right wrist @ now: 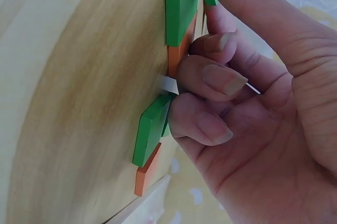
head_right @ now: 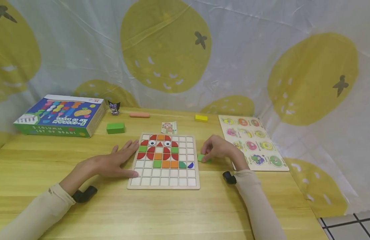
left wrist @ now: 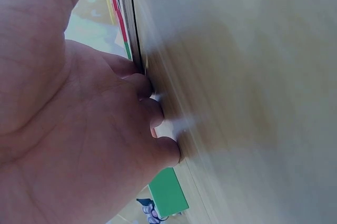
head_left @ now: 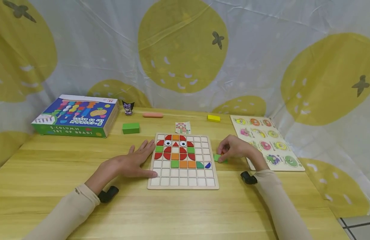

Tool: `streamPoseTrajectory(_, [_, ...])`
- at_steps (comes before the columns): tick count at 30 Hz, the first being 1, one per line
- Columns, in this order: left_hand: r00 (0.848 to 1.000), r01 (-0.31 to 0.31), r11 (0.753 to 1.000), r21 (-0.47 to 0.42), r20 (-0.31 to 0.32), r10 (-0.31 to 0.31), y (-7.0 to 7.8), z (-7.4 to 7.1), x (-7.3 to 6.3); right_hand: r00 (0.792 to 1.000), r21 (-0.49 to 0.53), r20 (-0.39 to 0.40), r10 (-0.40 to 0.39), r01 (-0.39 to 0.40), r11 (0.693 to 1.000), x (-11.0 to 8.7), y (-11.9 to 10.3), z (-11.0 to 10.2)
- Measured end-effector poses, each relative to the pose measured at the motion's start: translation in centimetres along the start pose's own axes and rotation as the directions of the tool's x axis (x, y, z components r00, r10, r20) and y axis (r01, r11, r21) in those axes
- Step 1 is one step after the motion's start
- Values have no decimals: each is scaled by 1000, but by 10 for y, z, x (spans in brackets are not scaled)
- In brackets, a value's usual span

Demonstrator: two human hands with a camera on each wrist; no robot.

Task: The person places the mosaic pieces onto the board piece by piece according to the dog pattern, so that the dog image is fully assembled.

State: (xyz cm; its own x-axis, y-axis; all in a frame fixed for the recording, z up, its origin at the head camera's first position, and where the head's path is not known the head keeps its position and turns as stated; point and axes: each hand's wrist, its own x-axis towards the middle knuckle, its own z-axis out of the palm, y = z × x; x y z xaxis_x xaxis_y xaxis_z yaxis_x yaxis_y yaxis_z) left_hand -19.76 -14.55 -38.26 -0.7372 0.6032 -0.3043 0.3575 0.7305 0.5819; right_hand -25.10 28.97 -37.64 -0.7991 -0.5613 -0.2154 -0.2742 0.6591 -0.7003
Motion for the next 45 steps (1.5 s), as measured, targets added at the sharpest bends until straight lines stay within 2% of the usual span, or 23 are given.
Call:
streamPoseTrajectory(5, [1000, -25, 1000, -11, -16, 25, -8, 3, 3, 1000, -13, 6, -21, 21, 1000, 0, 0, -1])
streamPoseTrajectory(8, [1000, -10, 1000, 8, -24, 10, -11, 6, 4, 999, -24, 11, -38, 38, 999, -1, 2, -3])
streamPoseTrajectory(13, [1000, 22, 1000, 15, -5, -22, -2, 3, 1, 999, -19, 15, -52, 52, 998, -4, 3, -8])
streamPoseTrajectory(17, [1000, 17, 1000, 7, 1, -17, 8, -1, -3, 999, 18, 9, -51, 51, 999, -8, 4, -13])
streamPoseTrajectory(23, [1000, 11, 1000, 17, -3, -11, 8, -1, -3, 997, 87, -32, -74, 77, 993, -8, 0, -14])
streamPoseTrajectory(32, [1000, -20, 1000, -14, -7, 20, -3, 1, -1, 984, 141, -53, -172, 178, 974, 9, -22, 9])
streamPoseTrajectory(34, [1000, -4, 1000, -5, -9, 4, -3, 1, -1, 982, 130, -51, -184, 189, 973, 13, -28, 15])
streamPoseTrajectory(37, [1000, -2, 1000, 1, -13, 3, -8, 4, 1, 982, 116, -32, -187, 190, 975, 18, -37, 26])
streamPoseTrajectory(43, [1000, -19, 1000, -25, 1, 19, -3, 2, -2, 974, 128, 4, -228, 226, 966, 26, -56, 49])
streamPoseTrajectory(45, [1000, -25, 999, -28, -3, 25, -6, 2, -1, 970, 132, 13, -243, 239, 962, 28, -64, 56])
